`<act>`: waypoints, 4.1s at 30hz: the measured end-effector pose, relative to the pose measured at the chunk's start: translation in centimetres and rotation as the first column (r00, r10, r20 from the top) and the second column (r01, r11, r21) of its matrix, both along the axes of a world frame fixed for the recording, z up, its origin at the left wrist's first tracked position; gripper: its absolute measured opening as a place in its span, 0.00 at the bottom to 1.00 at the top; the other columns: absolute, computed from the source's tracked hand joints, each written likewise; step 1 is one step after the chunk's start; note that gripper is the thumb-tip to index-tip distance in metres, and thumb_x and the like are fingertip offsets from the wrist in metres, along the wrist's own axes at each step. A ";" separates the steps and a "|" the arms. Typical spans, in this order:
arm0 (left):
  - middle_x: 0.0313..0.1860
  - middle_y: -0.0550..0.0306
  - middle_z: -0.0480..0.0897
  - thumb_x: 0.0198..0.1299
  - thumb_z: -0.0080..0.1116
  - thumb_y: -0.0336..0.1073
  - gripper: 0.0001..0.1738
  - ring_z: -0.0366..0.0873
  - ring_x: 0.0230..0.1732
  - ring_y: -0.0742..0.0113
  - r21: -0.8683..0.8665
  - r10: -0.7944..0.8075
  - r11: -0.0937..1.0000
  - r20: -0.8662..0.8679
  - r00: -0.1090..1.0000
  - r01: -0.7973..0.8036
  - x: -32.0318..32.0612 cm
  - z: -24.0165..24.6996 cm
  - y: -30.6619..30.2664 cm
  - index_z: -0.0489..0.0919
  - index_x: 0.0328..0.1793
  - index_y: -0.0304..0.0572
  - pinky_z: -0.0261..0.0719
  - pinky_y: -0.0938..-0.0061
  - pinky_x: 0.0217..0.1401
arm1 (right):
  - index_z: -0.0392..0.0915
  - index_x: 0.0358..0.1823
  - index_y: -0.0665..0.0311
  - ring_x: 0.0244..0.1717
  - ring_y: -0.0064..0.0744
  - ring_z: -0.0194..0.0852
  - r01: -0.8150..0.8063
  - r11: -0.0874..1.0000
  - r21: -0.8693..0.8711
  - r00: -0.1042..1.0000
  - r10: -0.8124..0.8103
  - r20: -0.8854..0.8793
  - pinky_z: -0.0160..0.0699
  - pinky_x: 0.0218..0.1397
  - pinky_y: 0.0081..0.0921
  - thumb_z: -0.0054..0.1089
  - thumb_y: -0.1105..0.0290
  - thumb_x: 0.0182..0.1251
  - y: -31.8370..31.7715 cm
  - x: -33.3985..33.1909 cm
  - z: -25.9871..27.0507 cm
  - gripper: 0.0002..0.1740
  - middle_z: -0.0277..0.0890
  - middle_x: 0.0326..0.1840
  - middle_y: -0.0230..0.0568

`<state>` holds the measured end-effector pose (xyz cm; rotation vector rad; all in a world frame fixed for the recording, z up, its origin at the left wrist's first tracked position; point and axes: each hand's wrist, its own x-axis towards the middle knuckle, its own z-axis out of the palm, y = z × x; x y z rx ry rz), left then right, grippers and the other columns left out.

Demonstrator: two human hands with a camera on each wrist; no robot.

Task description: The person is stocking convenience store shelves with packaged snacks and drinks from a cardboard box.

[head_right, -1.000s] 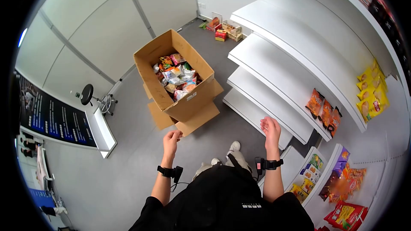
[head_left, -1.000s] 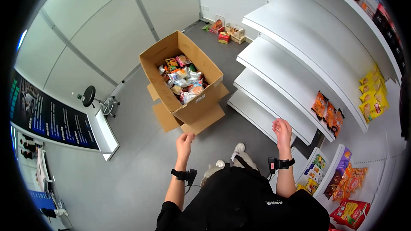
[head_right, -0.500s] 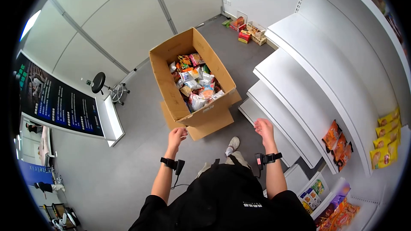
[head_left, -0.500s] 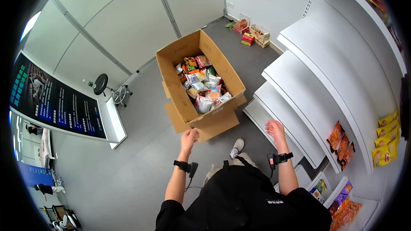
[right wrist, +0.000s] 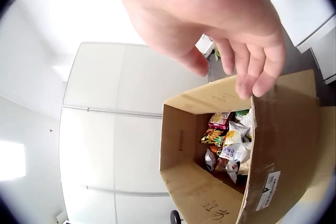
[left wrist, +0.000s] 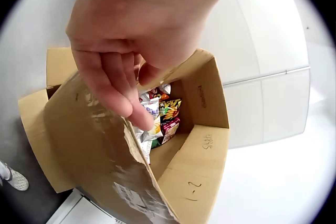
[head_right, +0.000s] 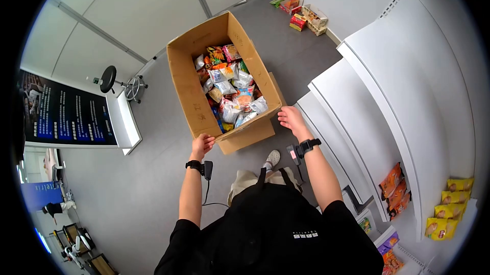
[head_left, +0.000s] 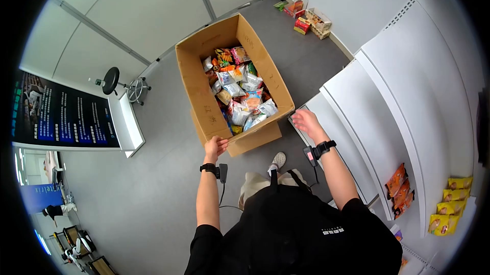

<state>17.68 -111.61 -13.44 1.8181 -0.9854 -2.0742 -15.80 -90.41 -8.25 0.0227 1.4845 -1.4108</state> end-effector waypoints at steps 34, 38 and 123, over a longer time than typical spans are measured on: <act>0.58 0.33 0.69 0.59 0.54 0.48 0.34 0.80 0.39 0.48 0.505 -0.557 0.735 0.070 0.827 0.452 -13.8 -14.2 -14.8 0.60 0.69 0.44 0.84 0.63 0.37 | 0.39 0.73 0.55 0.59 0.61 0.65 0.222 0.906 0.359 0.847 -0.362 0.390 0.71 0.58 0.45 0.63 0.58 0.57 -12.5 -4.3 -5.1 0.49 0.30 0.76 0.48; 0.61 0.34 0.66 0.60 0.53 0.43 0.35 0.79 0.42 0.46 0.490 -0.541 0.752 0.075 0.838 0.441 -15.8 -17.8 -15.2 0.54 0.72 0.48 0.84 0.60 0.38 | 0.47 0.72 0.56 0.59 0.56 0.66 0.176 0.913 0.368 0.883 -0.312 0.351 0.71 0.57 0.43 0.62 0.54 0.57 -12.3 -4.4 -5.1 0.45 0.33 0.76 0.49; 0.32 0.59 0.81 0.62 0.54 0.27 0.05 0.77 0.35 0.77 -0.768 -0.678 -0.381 -0.145 -0.720 0.514 -5.7 8.8 36.0 0.77 0.41 0.33 0.74 0.82 0.41 | 0.75 0.47 0.64 0.35 0.29 0.77 0.953 0.194 -0.234 0.273 -0.885 0.377 0.79 0.37 0.22 0.58 0.51 0.64 34.2 42.6 3.5 0.23 0.76 0.45 0.37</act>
